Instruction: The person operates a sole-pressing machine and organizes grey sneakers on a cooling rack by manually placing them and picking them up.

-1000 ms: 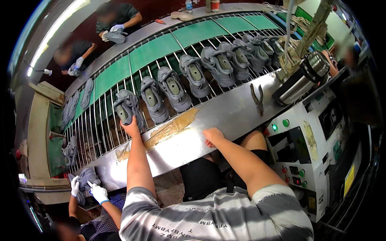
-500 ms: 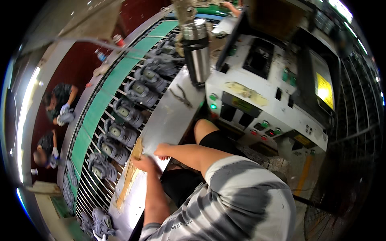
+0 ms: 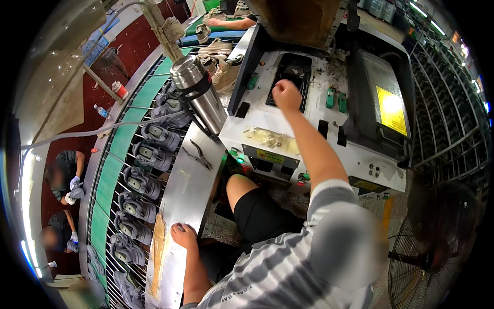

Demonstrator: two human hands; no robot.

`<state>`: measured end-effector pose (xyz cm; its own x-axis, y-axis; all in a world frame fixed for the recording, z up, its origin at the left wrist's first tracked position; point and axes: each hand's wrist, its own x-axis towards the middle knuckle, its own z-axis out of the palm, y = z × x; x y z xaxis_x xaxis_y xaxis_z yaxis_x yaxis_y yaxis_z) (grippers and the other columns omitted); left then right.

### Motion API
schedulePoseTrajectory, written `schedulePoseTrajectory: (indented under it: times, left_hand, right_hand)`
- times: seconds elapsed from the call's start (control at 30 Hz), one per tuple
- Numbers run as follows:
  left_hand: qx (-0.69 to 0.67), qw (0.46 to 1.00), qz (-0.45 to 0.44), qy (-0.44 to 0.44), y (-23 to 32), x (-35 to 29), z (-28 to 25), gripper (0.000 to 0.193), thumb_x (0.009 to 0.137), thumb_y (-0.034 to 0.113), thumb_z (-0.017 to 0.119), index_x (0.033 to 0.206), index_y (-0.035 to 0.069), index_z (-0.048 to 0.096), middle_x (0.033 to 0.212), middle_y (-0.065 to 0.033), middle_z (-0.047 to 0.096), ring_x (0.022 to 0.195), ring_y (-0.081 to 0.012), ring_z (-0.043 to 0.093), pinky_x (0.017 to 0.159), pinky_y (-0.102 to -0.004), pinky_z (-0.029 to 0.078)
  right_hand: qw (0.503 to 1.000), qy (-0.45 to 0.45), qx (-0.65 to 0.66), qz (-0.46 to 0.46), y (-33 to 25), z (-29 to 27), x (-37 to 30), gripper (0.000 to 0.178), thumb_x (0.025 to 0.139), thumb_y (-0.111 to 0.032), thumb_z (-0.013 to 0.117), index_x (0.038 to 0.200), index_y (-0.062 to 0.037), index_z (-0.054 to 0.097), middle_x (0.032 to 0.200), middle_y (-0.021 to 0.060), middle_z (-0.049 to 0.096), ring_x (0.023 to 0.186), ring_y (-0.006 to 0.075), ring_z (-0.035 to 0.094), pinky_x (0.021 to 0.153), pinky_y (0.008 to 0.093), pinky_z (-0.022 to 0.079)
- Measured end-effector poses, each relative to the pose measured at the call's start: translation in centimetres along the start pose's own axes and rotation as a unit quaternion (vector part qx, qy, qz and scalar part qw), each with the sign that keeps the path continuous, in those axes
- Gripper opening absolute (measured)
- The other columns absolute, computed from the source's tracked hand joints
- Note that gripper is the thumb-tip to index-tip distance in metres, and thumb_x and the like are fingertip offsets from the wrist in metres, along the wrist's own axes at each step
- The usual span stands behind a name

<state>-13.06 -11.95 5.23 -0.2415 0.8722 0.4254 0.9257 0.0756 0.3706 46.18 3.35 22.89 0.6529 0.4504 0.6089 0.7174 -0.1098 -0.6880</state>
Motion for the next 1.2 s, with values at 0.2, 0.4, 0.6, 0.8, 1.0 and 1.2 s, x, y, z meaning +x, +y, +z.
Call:
schedulePoseTrajectory:
  times: [0.2, 0.4, 0.6, 0.8, 1.0, 1.2]
  left_hand:
    - [0.019, 0.999, -0.023, -0.021, 0.9, 0.7, 0.0, 0.021, 0.079, 0.014, 0.062, 0.096, 0.002, 0.06, 0.113, -0.0166, 0.057, 0.109, -0.0367, 0.052, 0.094, -0.0472, 0.04]
    - [0.037, 0.998, -0.039, -0.033, 0.5, 0.6, 0.0, 0.024, 0.081, 0.017, 0.059, 0.099, 0.002, 0.06, 0.119, -0.0186, 0.055, 0.114, -0.0372, 0.05, 0.097, -0.0495, 0.037]
    - [0.037, 0.998, -0.041, -0.042, 1.1, 0.7, -0.5, 0.025, 0.081, 0.017, 0.059, 0.101, 0.002, 0.059, 0.12, -0.0184, 0.055, 0.115, -0.0373, 0.05, 0.098, -0.0487, 0.037]
    - [0.021, 0.998, -0.047, -0.028, 0.9, 0.6, -0.7, 0.025, 0.081, 0.016, 0.059, 0.102, 0.003, 0.059, 0.121, -0.0182, 0.055, 0.115, -0.0367, 0.049, 0.098, -0.0482, 0.037]
    - [0.017, 0.999, -0.043, -0.016, 0.6, 0.3, -0.5, 0.023, 0.08, 0.015, 0.059, 0.1, 0.004, 0.059, 0.119, -0.0154, 0.056, 0.114, -0.035, 0.05, 0.097, -0.0471, 0.038]
    - [0.035, 0.999, -0.038, -0.001, 0.4, -0.4, -1.2, 0.023, 0.081, 0.016, 0.06, 0.1, 0.004, 0.059, 0.115, -0.014, 0.057, 0.111, -0.0346, 0.051, 0.095, -0.0471, 0.039]
  right_hand:
    - [0.93, -0.074, -0.274, 0.235, 10.9, 2.3, 11.0, 0.045, 0.087, -0.037, 0.059, 0.127, -0.0152, 0.059, 0.129, 0.0138, 0.055, 0.119, 0.034, 0.051, 0.093, 0.0467, 0.048]
    - [0.913, -0.046, -0.364, 0.178, 12.8, 4.3, 12.4, 0.027, 0.091, -0.027, 0.062, 0.109, -0.0074, 0.062, 0.108, 0.0135, 0.064, 0.106, 0.0344, 0.057, 0.084, 0.046, 0.053]
    - [0.916, -0.064, -0.359, 0.17, 13.3, 4.0, 12.4, 0.024, 0.089, -0.024, 0.063, 0.103, -0.0037, 0.062, 0.097, 0.0163, 0.066, 0.1, 0.0362, 0.059, 0.078, 0.0463, 0.054]
    - [0.916, -0.055, -0.339, 0.207, 10.5, 3.6, 10.3, 0.02, 0.089, -0.017, 0.061, 0.105, -0.0043, 0.061, 0.101, 0.0181, 0.064, 0.101, 0.0354, 0.06, 0.075, 0.0458, 0.055]
    - [0.94, 0.018, -0.33, 0.086, 10.4, 3.3, 7.4, 0.035, 0.081, -0.027, 0.065, 0.112, -0.009, 0.064, 0.119, 0.0167, 0.056, 0.114, 0.0342, 0.052, 0.093, 0.0469, 0.045]
    - [0.993, -0.063, 0.033, -0.092, 2.4, 0.1, -2.9, 0.021, 0.07, -0.009, 0.066, 0.091, -0.0064, 0.063, 0.101, 0.0127, 0.061, 0.098, 0.033, 0.057, 0.087, 0.0405, 0.047]
